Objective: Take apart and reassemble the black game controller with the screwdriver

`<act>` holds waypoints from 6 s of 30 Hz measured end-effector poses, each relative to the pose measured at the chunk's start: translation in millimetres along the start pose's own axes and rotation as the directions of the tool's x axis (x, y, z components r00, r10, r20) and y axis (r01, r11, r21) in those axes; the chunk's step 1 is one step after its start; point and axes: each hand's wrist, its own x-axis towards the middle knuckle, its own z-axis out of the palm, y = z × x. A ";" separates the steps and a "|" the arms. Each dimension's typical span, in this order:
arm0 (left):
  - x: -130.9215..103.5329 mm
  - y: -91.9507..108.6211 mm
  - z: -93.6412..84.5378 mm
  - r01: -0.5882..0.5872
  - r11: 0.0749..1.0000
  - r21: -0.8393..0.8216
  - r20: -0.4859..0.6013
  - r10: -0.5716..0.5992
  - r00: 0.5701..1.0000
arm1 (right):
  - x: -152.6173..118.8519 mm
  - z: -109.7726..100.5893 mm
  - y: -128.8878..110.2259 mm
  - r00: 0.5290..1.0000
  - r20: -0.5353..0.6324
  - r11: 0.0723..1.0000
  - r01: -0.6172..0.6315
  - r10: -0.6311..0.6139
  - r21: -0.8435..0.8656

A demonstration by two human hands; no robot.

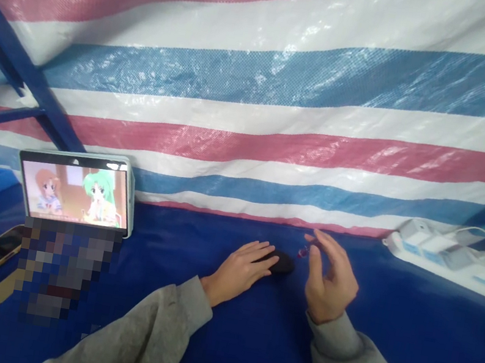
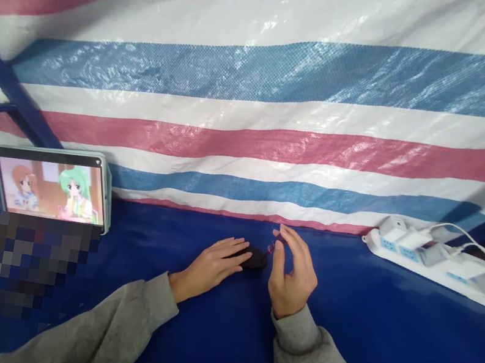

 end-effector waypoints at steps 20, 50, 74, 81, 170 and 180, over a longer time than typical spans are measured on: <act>0.8 1.2 -1.4 0.003 1.000 -0.025 -0.013 -0.003 1.000 | -3.4 0.7 3.5 0.998 0.052 0.997 -0.042 0.039 0.065; -0.1 0.0 0.9 -0.007 1.000 -0.015 -0.011 0.007 1.000 | -1.1 -0.9 7.3 0.998 0.008 0.997 0.068 -0.068 -0.040; -1.0 -1.4 1.6 -0.001 1.000 0.000 -0.003 0.001 1.000 | -17.6 5.1 12.9 0.986 0.027 0.982 -0.168 0.166 0.083; 0.2 -0.3 0.4 0.002 1.000 -0.019 -0.010 -0.002 1.000 | -19.8 2.8 15.4 0.989 0.012 0.989 -0.148 0.148 0.021; 1.0 20.1 -4.2 0.020 0.998 -0.056 0.279 -0.004 0.960 | 2.4 -21.6 10.2 0.997 0.031 0.996 0.072 -0.070 -0.057; 0.9 22.9 -2.6 0.028 0.998 -0.048 0.277 -0.014 0.961 | 0.7 -21.6 7.3 0.993 -0.004 0.992 0.121 -0.121 -0.044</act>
